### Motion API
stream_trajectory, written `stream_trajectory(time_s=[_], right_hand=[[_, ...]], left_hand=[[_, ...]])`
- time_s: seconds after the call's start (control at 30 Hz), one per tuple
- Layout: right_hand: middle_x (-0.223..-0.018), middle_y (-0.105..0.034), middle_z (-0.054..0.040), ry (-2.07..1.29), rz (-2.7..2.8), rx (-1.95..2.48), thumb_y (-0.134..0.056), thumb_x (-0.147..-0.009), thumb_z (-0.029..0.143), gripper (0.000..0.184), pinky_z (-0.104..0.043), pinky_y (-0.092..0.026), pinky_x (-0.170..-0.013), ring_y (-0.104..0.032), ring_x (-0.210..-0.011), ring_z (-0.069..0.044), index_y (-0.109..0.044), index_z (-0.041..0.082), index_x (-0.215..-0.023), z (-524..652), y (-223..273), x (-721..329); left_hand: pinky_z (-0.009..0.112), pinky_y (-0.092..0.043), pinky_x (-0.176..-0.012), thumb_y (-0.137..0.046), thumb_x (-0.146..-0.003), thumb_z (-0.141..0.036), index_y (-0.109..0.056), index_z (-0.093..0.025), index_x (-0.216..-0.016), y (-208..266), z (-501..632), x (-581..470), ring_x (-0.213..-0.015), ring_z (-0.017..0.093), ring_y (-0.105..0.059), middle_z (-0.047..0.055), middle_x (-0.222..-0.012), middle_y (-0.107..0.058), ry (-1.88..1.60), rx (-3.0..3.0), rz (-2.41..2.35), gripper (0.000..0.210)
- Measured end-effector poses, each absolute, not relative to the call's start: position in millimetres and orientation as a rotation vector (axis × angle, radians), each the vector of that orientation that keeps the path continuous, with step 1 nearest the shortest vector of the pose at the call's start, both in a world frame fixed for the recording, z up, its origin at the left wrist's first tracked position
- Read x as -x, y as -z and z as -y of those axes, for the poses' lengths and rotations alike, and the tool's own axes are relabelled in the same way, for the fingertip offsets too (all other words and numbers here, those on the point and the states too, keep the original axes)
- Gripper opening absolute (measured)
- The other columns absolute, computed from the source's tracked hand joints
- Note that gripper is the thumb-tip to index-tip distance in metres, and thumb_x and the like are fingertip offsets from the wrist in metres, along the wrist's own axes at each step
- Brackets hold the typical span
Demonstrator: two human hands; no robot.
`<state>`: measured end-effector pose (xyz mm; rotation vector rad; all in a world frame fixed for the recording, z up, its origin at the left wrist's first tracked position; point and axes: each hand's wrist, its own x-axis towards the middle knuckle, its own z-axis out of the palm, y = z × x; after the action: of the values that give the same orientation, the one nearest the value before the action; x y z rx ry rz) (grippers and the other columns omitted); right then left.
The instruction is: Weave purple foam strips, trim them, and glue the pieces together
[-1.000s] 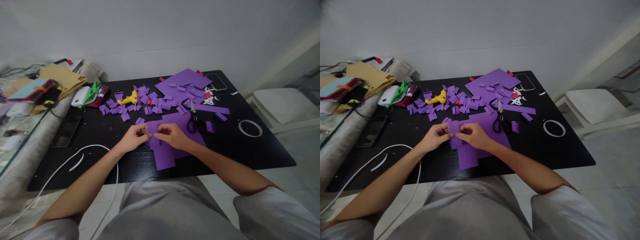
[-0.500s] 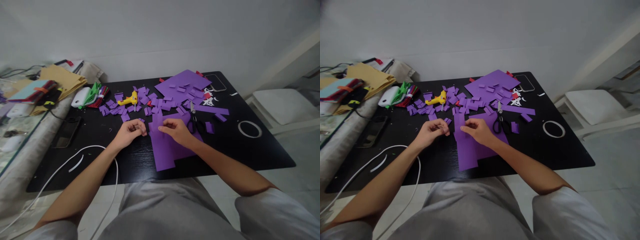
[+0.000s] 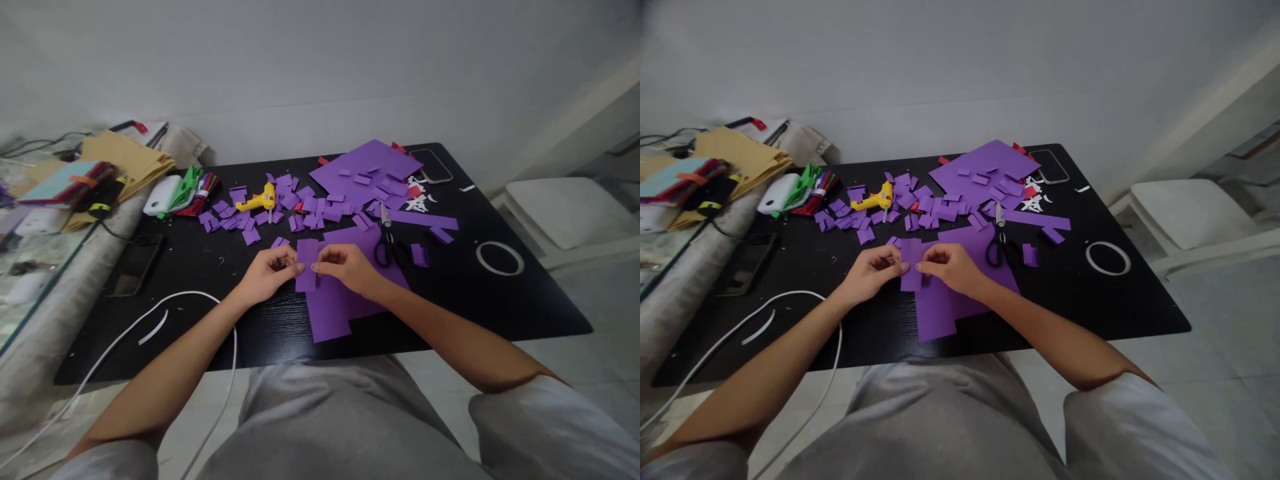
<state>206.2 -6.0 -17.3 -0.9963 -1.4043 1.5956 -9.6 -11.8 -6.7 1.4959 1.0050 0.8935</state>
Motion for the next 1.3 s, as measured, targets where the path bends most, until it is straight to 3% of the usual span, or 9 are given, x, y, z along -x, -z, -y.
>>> stream_trajectory(time_s=[0.47, 0.77, 1.03, 1.3], right_hand=[[-0.063, -0.066, 0.0015, -1.630, 1.389, 1.008, -0.088, -0.068, 0.046, 0.034, -0.029, -0.048, -0.065, -0.060, -0.062, -0.014, -0.069, 0.017, -0.069, 5, 15, -208], [-0.070, -0.066, 0.0012, -1.577, 1.382, 0.990, -0.084, -0.074, 0.042, 0.030, -0.030, -0.049, -0.071, -0.059, -0.068, -0.013, -0.067, 0.018, -0.074, 6, 13, -208], [-0.083, -0.063, 0.0032, -1.491, 1.401, 0.902, -0.084, -0.071, 0.033, 0.036, -0.030, -0.054, -0.075, -0.061, -0.075, -0.013, -0.051, 0.023, -0.083, 13, 18, -203], [-0.088, -0.070, -0.0013, -1.391, 1.570, 0.910, -0.079, -0.077, 0.028, 0.022, -0.033, -0.056, -0.082, -0.067, -0.081, -0.016, -0.068, 0.021, -0.095, 16, 20, -203]], left_hand=[[0.024, -0.041, -0.056, -0.084, -0.077, -0.043, -0.066, -0.017, -0.072, 7, 13, 7, -0.055, 0.011, -0.053, -0.002, -0.061, -0.064, -0.919, -1.497, -1.011, 0.032], [0.025, -0.045, -0.058, -0.086, -0.075, -0.044, -0.064, -0.017, -0.070, 4, 10, 9, -0.055, 0.012, -0.059, -0.001, -0.059, -0.066, -0.956, -1.448, -1.041, 0.035], [0.025, -0.045, -0.058, -0.086, -0.074, -0.042, -0.062, -0.017, -0.070, 5, 11, 7, -0.054, 0.012, -0.059, -0.002, -0.058, -0.066, -0.942, -1.440, -1.076, 0.034], [0.025, -0.044, -0.058, -0.085, -0.075, -0.043, -0.063, -0.017, -0.075, 8, 11, 7, -0.055, 0.013, -0.057, -0.003, -0.059, -0.064, -0.908, -1.444, -1.074, 0.033]])
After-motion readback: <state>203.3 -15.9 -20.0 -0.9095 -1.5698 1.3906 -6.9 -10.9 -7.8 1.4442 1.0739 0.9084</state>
